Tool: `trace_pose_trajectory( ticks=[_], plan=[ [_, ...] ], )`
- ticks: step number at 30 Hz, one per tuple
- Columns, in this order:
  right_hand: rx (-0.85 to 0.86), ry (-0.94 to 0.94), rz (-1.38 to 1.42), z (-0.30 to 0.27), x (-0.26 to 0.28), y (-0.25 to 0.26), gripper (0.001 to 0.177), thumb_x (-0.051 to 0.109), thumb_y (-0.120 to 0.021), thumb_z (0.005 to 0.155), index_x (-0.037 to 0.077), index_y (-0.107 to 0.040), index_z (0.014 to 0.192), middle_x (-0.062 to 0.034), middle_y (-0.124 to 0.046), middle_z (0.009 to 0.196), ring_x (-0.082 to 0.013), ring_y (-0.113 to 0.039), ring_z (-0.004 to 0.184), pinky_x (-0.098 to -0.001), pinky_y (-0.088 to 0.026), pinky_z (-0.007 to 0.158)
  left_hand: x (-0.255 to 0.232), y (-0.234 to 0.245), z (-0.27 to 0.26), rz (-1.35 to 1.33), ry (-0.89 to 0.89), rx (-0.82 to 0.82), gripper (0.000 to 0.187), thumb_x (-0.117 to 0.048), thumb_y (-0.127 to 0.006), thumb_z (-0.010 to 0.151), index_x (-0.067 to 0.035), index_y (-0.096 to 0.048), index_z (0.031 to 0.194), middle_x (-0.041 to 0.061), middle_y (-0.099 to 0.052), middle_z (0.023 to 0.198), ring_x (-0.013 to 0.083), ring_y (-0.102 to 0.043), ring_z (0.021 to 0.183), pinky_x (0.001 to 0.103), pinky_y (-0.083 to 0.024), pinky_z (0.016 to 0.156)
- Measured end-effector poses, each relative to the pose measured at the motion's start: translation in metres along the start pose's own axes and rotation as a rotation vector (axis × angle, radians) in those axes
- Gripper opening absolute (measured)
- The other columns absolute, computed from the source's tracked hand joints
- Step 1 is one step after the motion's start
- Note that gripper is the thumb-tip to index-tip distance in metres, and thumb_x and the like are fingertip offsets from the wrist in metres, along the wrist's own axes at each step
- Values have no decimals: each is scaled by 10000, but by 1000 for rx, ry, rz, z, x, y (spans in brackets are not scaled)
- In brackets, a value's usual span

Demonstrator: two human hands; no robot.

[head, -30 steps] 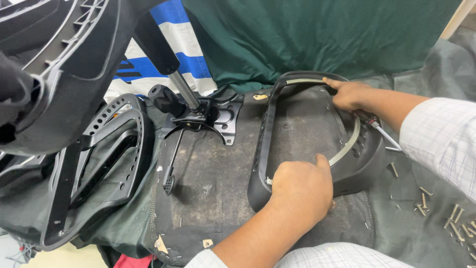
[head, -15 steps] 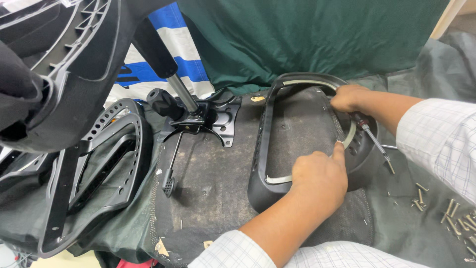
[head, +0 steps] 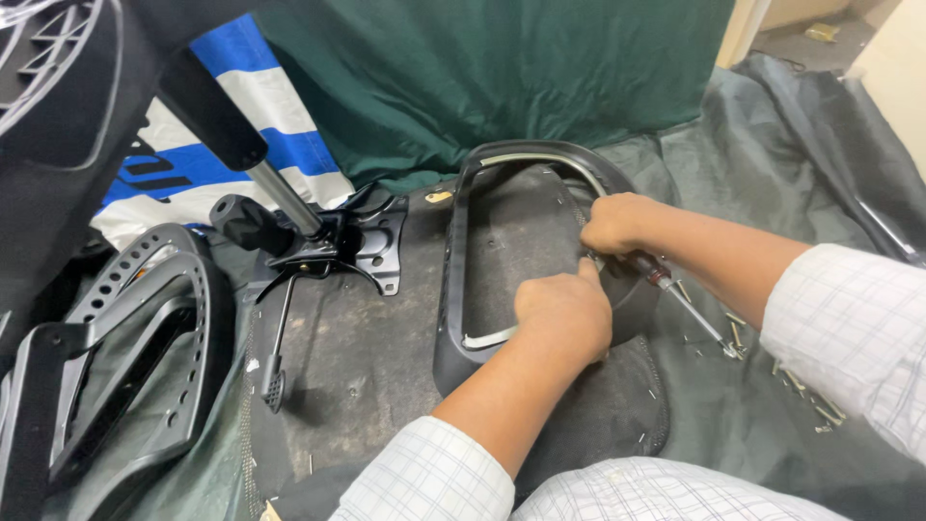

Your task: The person unscrews screws from an office chair armrest with a screwdriver, removes the armrest pad from the seat, then aligns the armrest back on the seat and drives the screws back in by hand and with the screwdriver.

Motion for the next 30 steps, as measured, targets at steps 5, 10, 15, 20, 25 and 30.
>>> trace_pose_trajectory(
  ticks=[5, 10, 15, 20, 25, 30],
  plan=[
    [-75, -2, 139, -59, 16, 8, 343, 239, -566, 889, -13, -788, 959, -236, -763, 958, -357, -763, 873, -465, -584, 829, -1, 8, -1, 79, -6, 61, 1086, -431, -875, 784, -21, -259, 1580, 89, -663, 1344, 256, -648, 1236, 380, -533, 995],
    [-63, 77, 254, -111, 22, 7, 355, 288, -505, 942, 104, -792, 1038, -226, -740, 1023, -380, -741, 933, -480, -579, 856, 3, 7, 0, 120, -19, 66, 724, -482, -836, 782, -106, -627, 1365, 89, -700, 1292, 266, -682, 1193, 402, -563, 971],
    [-177, 120, 255, -139, 22, -5, 411, 334, -467, 1005, 57, -764, 1069, -211, -729, 1120, -391, -679, 1056, -503, -531, 920, 4, 6, -7, 82, -19, -12, 813, -421, -827, 796, -70, -481, 1442, 121, -705, 1231, 295, -685, 1142, 433, -548, 951],
    [-308, 261, 122, -152, 18, -22, 479, 221, -521, 918, 75, -533, 1375, -298, -507, 1391, -411, -703, 1004, -514, -557, 860, 2, 5, -22, -17, 5, -166, 875, -351, -795, 805, -54, -390, 1522, 165, -731, 1160, 331, -712, 1069, 445, -571, 899],
    [-212, 340, 26, -149, 3, -16, 696, 227, -634, 846, 32, -403, 1473, -358, -385, 1485, -447, -678, 1044, -503, -557, 879, -9, 2, -46, 22, 189, -300, 842, -504, -854, 736, -62, -531, 1376, 127, -671, 1211, 317, -671, 1088, 465, -531, 887],
    [-193, 470, -183, -149, -15, -15, 828, 145, -609, 846, 91, -229, 1580, -357, -285, 1552, -442, -701, 1003, -521, -551, 878, 1, -22, -86, 212, 258, -521, 757, -538, -889, 629, -88, -618, 1173, 76, -676, 1092, 285, -617, 1100, 416, -449, 898]
  ],
)
Point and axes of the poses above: each hand's wrist, its own z-axis towards the middle knuckle, its own y-axis out of the back of the hand, x = y × z, the point moved 1 cm from there along z, towards the middle knuckle
